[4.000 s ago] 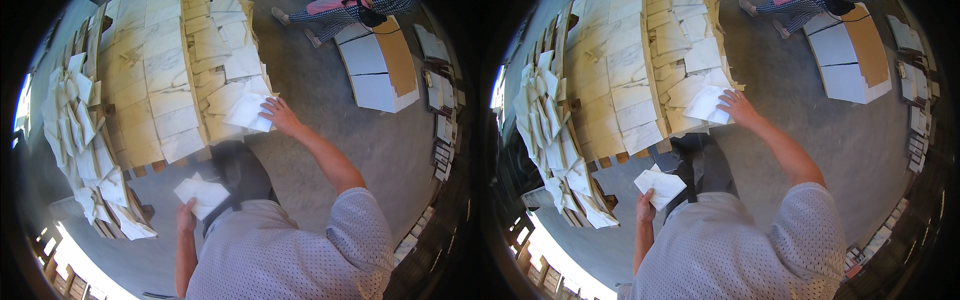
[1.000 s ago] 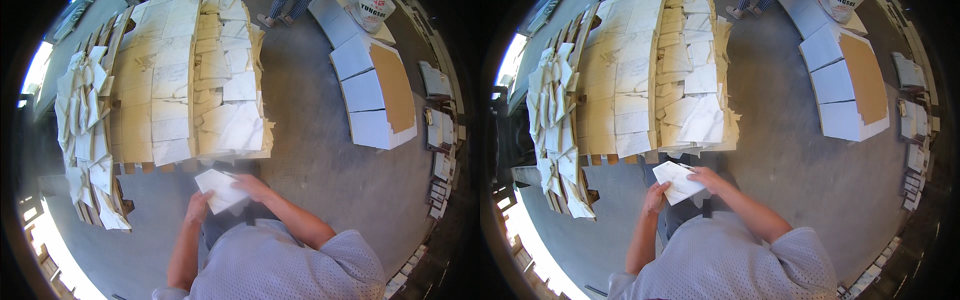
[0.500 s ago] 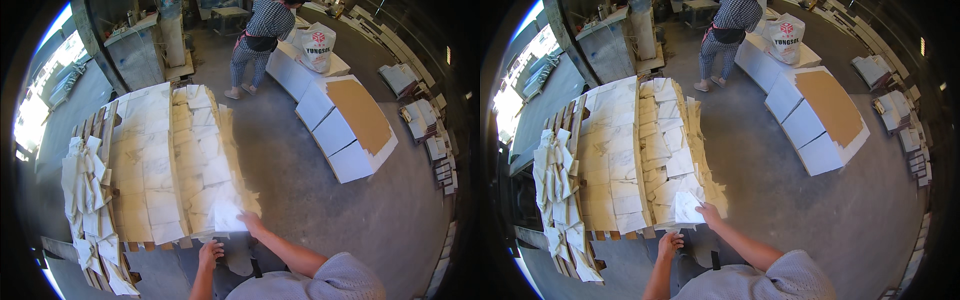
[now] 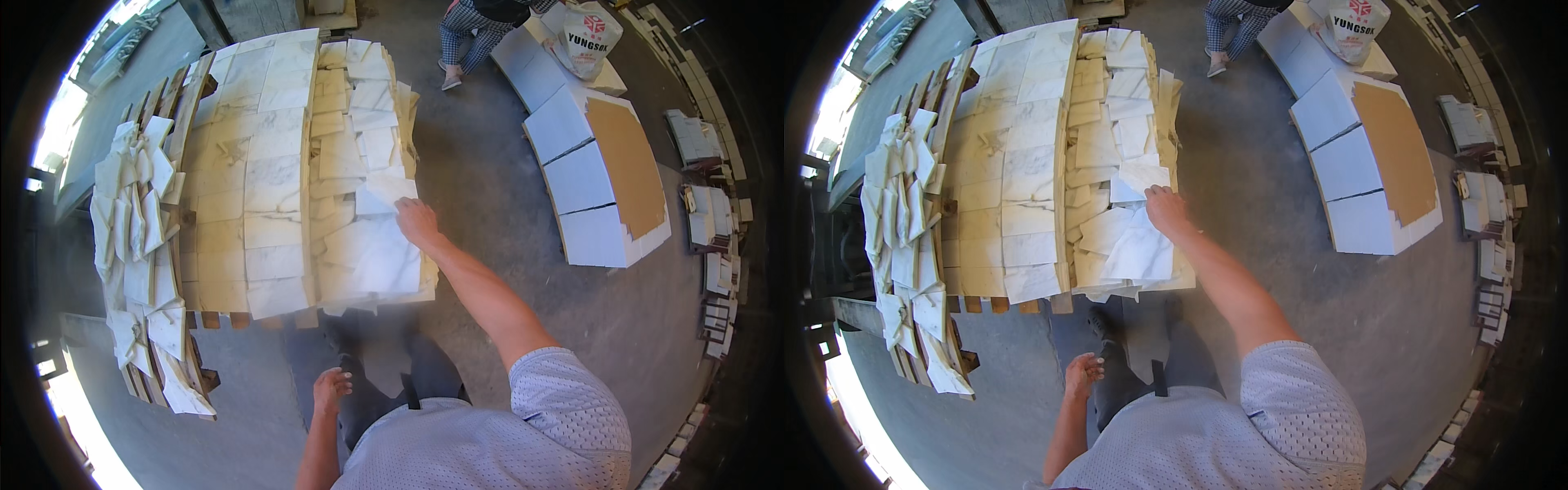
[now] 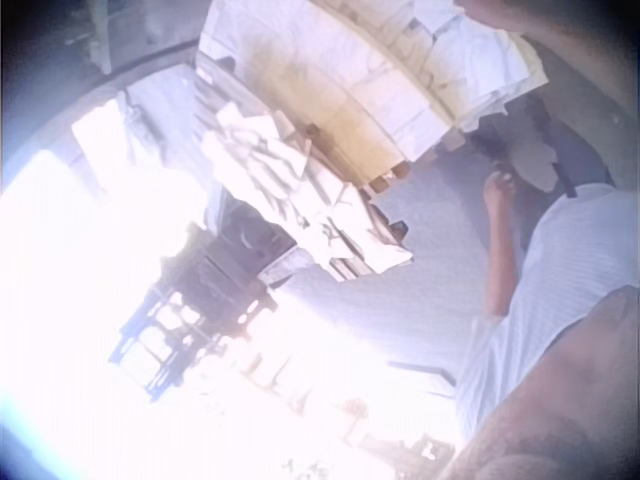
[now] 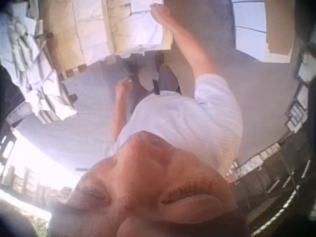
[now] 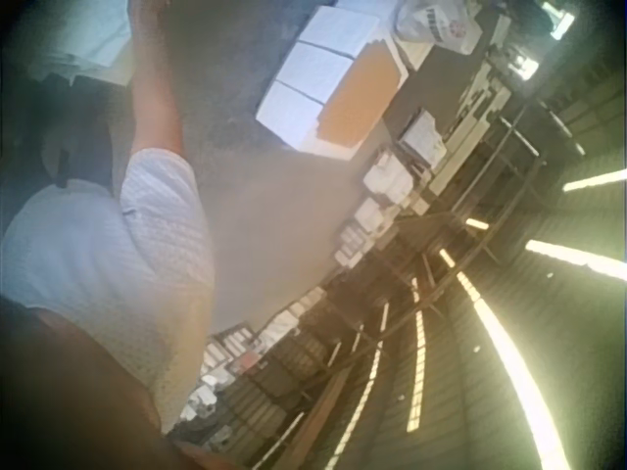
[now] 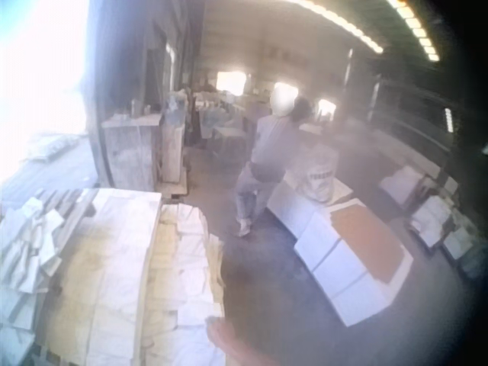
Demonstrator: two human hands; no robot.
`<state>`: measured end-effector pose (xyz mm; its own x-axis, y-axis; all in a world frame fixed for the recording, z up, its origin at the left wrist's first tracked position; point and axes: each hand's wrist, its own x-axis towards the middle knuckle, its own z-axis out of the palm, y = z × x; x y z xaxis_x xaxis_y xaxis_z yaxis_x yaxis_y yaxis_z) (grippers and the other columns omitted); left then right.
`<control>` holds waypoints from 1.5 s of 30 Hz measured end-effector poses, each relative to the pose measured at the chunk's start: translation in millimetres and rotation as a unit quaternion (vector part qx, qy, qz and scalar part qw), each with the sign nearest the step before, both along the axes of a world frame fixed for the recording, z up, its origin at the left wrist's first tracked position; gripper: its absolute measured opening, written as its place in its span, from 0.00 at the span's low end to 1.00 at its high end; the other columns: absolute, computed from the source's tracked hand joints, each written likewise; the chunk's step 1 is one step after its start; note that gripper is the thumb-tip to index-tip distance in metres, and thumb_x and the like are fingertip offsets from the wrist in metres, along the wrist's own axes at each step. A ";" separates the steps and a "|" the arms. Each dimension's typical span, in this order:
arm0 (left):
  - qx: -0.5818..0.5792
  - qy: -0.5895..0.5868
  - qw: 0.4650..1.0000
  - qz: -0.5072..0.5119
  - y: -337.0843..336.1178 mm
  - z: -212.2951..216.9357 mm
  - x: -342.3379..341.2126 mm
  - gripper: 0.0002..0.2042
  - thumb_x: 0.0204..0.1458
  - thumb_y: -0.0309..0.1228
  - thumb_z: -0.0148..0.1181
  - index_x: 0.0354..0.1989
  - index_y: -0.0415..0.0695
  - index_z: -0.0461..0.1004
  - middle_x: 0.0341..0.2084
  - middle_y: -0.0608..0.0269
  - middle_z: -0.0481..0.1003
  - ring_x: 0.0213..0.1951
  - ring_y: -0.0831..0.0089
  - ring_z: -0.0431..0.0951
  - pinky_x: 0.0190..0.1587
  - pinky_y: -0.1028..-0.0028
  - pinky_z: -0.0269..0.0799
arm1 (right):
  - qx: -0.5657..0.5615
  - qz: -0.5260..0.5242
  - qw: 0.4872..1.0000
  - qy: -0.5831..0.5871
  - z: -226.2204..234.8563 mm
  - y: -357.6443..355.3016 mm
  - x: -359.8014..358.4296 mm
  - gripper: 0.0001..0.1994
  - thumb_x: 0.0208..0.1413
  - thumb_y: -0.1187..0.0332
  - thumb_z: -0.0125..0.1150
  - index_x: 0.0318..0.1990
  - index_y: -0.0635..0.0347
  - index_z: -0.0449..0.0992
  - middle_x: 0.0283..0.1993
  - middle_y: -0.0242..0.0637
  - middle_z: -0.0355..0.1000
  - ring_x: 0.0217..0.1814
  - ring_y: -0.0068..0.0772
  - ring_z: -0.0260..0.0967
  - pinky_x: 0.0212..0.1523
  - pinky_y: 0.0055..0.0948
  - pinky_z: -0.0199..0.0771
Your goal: The person repeatedly picks up white rectangular tiles from a wooden pallet and places them onto a growing stack. The person moves between pallets and continues stacking tiles by hand throughout the clip.
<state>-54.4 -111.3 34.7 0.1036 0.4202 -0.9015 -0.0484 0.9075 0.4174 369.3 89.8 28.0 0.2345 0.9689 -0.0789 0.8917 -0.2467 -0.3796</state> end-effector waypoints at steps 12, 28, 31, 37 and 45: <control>0.001 0.021 1.000 -0.013 1.4 -29.6 -33.7 0.15 0.58 0.35 0.50 0.44 0.35 0.72 0.31 0.48 0.79 0.26 0.62 0.78 0.27 0.65 0.77 | -0.104 -0.216 0.970 0.050 -58.2 18.4 11.3 0.48 0.41 0.52 0.71 0.67 0.63 0.51 0.62 0.52 0.60 0.64 0.53 0.60 0.61 0.46 0.64; -0.029 0.009 0.997 -0.072 9.8 -39.2 -22.6 0.14 0.58 0.36 0.48 0.42 0.35 0.69 0.29 0.46 0.78 0.22 0.59 0.77 0.26 0.62 0.77 | -0.014 -0.208 0.971 -0.119 -94.4 -13.1 -37.5 0.30 0.43 0.56 0.69 0.51 0.67 0.69 0.45 0.45 0.70 0.51 0.43 0.65 0.53 0.43 0.59; -0.023 0.022 0.996 -0.082 11.7 -37.9 -14.6 0.15 0.58 0.36 0.49 0.42 0.35 0.70 0.28 0.46 0.78 0.22 0.58 0.77 0.25 0.63 0.77 | 0.019 -0.235 0.965 -0.112 -82.2 -29.1 -47.8 0.27 0.44 0.58 0.68 0.49 0.66 0.70 0.50 0.48 0.69 0.54 0.45 0.64 0.53 0.44 0.59; -0.007 0.027 0.996 -0.084 0.1 -56.2 -8.2 0.15 0.57 0.35 0.49 0.42 0.35 0.70 0.28 0.47 0.78 0.21 0.58 0.77 0.24 0.63 0.77 | 0.093 -0.211 0.973 0.021 -43.0 -70.3 -60.4 0.26 0.47 0.62 0.67 0.50 0.68 0.69 0.56 0.49 0.66 0.57 0.46 0.63 0.55 0.42 0.62; -0.038 0.117 0.983 -0.138 -22.5 -107.2 -3.5 0.13 0.56 0.34 0.48 0.40 0.36 0.72 0.26 0.47 0.77 0.19 0.59 0.76 0.18 0.65 0.74 | -0.011 -0.075 0.963 0.258 -32.1 -212.4 -126.2 0.22 0.54 0.63 0.60 0.55 0.63 0.68 0.51 0.49 0.72 0.54 0.51 0.69 0.54 0.43 0.69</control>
<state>-57.9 -133.8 -72.5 -0.0103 0.3364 -0.9416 0.2932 0.9013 0.3188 243.1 -122.6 -4.2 0.2962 0.9238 -0.2428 0.5394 -0.3715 -0.7557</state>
